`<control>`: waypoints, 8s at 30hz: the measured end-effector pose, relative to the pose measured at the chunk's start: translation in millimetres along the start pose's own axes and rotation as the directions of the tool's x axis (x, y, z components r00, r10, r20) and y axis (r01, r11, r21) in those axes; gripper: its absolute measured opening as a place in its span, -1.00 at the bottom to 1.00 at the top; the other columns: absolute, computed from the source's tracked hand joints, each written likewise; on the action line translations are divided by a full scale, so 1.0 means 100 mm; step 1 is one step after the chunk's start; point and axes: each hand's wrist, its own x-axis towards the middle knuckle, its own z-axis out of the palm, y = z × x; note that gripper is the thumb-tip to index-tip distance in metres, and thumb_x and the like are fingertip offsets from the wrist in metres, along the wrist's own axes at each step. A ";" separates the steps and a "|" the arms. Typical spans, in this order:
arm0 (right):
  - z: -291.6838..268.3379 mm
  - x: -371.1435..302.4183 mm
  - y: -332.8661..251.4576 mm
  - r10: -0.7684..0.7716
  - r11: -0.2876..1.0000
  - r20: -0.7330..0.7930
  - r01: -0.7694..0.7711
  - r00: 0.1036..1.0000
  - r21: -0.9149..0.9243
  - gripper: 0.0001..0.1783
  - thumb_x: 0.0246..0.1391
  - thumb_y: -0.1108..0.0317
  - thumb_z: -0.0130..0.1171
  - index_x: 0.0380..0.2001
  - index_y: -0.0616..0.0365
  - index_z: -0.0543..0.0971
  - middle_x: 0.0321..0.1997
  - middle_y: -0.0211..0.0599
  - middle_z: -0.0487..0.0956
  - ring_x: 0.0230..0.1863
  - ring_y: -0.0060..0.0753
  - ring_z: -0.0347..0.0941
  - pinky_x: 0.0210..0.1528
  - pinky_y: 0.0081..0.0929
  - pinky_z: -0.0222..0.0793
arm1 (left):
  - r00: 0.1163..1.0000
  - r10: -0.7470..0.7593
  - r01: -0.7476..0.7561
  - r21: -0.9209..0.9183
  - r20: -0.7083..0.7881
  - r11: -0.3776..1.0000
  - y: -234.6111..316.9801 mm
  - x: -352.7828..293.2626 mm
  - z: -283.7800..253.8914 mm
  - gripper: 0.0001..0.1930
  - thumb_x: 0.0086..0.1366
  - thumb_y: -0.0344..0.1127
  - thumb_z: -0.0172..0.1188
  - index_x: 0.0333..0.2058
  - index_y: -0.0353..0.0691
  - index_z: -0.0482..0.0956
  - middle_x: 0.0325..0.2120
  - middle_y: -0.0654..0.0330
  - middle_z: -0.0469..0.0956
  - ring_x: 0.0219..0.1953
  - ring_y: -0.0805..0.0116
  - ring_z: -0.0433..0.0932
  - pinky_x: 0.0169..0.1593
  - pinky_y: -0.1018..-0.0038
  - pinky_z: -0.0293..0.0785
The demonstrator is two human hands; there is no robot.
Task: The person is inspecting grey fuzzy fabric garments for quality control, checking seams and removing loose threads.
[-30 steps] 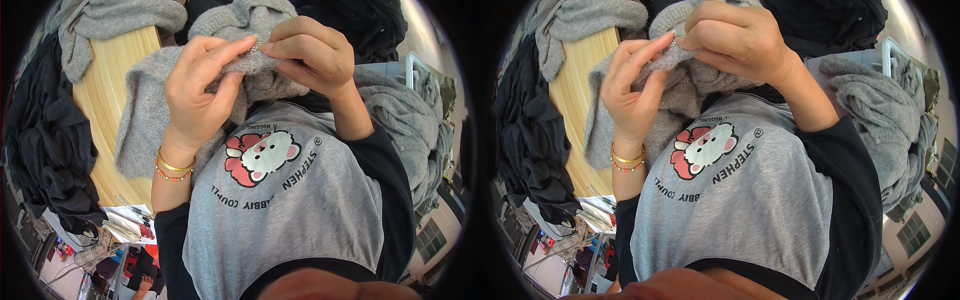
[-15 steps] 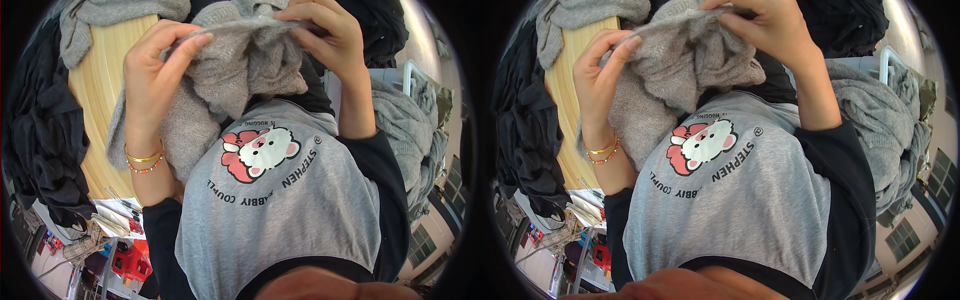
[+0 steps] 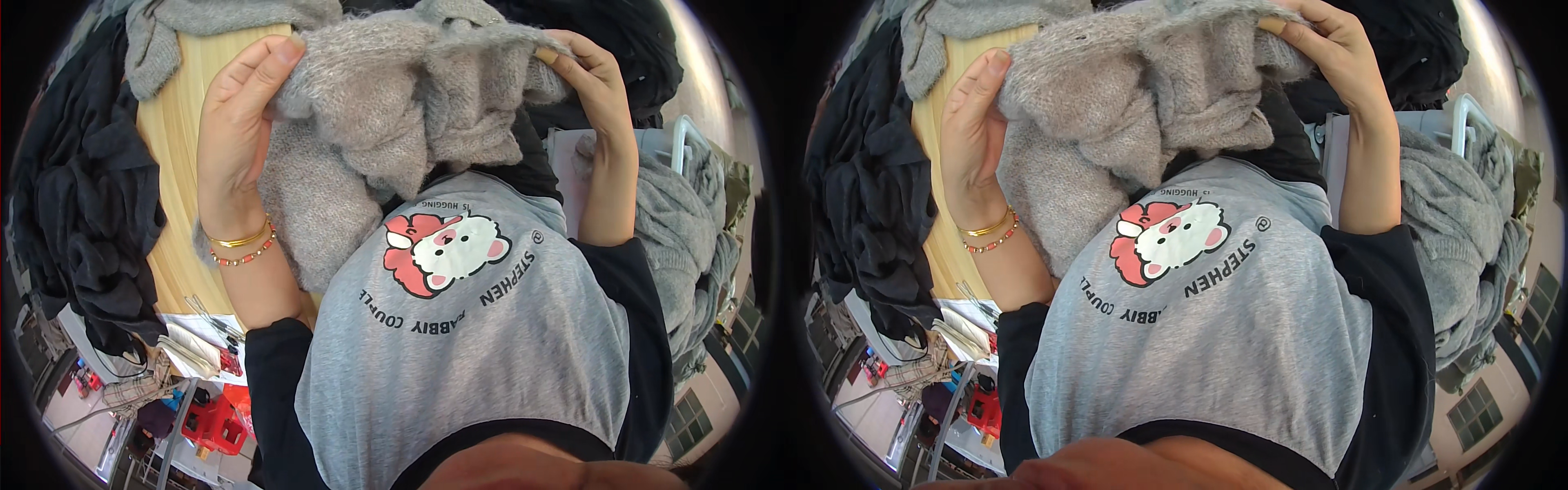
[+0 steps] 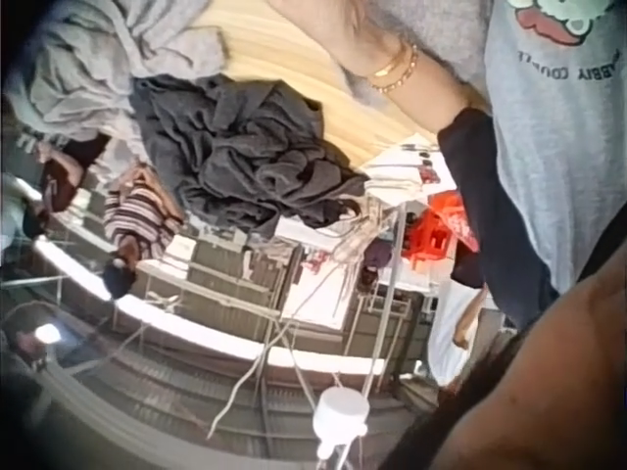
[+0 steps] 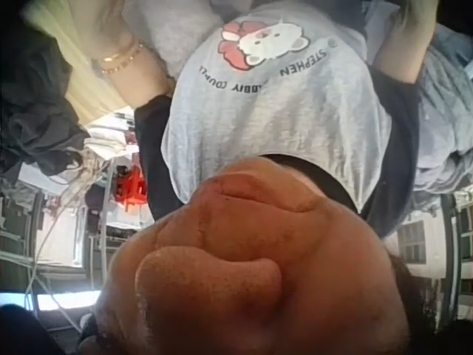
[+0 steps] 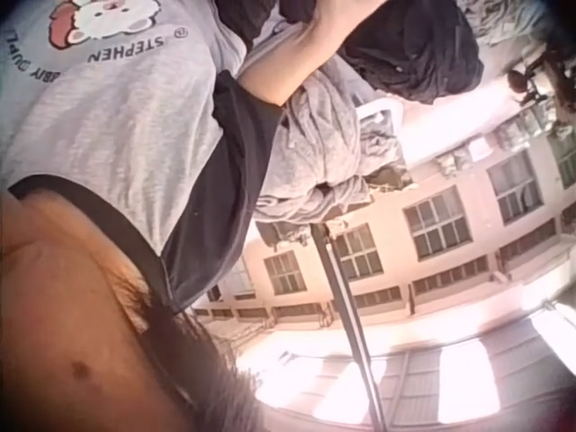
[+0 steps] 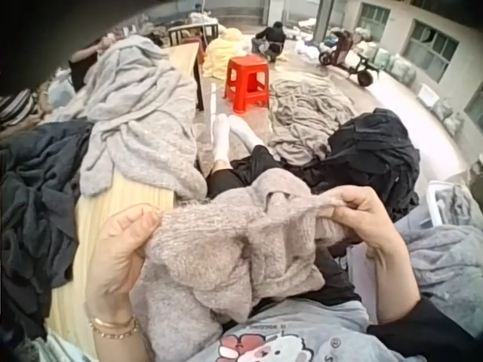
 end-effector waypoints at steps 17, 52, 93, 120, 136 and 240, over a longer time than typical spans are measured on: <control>0.47 0.07 -0.50 -0.099 0.961 0.135 0.130 0.986 -0.244 -0.64 0.05 0.38 0.27 -0.04 0.18 0.58 -0.33 -0.46 0.63 -0.31 -0.77 0.45 -0.27 -0.79 0.36 | 0.996 -0.089 0.068 0.446 0.024 0.893 -0.10 0.08 0.14 -0.82 0.23 -0.43 0.24 -0.21 -0.37 0.61 -0.34 0.29 0.60 -0.33 0.65 0.49 -0.23 0.71 0.38; 1.22 0.15 -0.74 -0.914 0.270 0.096 0.765 0.395 -0.584 -0.66 -0.31 0.55 0.29 -0.31 0.21 0.65 -0.39 -0.29 0.58 -0.57 -0.50 0.49 -0.58 -0.64 0.40 | 0.992 0.057 -0.067 -0.083 -0.111 0.994 -0.09 -0.12 0.75 -0.84 0.26 -0.49 0.18 -0.18 -0.38 0.58 -0.30 0.19 0.62 -0.30 0.58 0.55 -0.17 0.68 0.46; 1.06 0.49 -0.69 -0.231 0.959 0.396 0.137 0.889 0.250 -0.84 -0.13 0.57 0.24 -0.39 0.25 0.55 -0.47 -0.51 0.54 -0.47 -0.77 0.37 -0.44 -0.73 0.26 | 0.762 0.634 -0.511 0.724 0.132 0.464 -0.30 0.02 0.58 -0.79 -0.05 -0.60 0.24 -0.36 -0.27 0.61 -0.44 0.20 0.61 -0.43 0.45 0.57 -0.35 0.60 0.43; 0.32 0.30 -0.39 -0.019 0.999 0.184 0.013 0.983 0.034 -0.78 0.01 0.59 0.12 -0.23 0.34 0.59 -0.32 -0.42 0.62 -0.28 -0.64 0.49 -0.17 -0.66 0.39 | 0.999 0.035 -0.014 0.415 -0.041 0.909 -0.01 0.02 0.17 -0.85 0.23 -0.42 0.24 -0.25 -0.35 0.61 -0.47 0.39 0.55 -0.44 0.72 0.40 -0.35 0.76 0.28; 0.39 -0.01 -0.60 0.062 0.972 0.037 -0.069 0.997 0.224 -0.79 -0.06 0.59 0.32 -0.28 0.32 0.63 -0.36 -0.33 0.64 -0.34 -0.63 0.53 -0.27 -0.70 0.43 | 0.994 -0.094 0.082 -0.192 -0.053 0.978 -0.09 -0.04 0.56 -0.83 0.22 -0.45 0.21 -0.21 -0.33 0.56 -0.31 0.19 0.63 -0.28 0.52 0.58 -0.12 0.59 0.47; 1.13 0.12 -0.83 -0.795 0.549 0.040 0.745 0.606 -0.379 -0.74 -0.20 0.59 0.29 -0.32 0.21 0.61 -0.36 -0.26 0.58 -0.42 -0.39 0.54 -0.42 -0.59 0.44 | 0.958 0.268 -0.261 0.072 -0.103 0.963 -0.28 -0.08 0.79 -0.70 0.12 -0.62 0.28 -0.15 -0.39 0.47 -0.31 0.20 0.56 -0.28 0.58 0.50 -0.21 0.66 0.46</control>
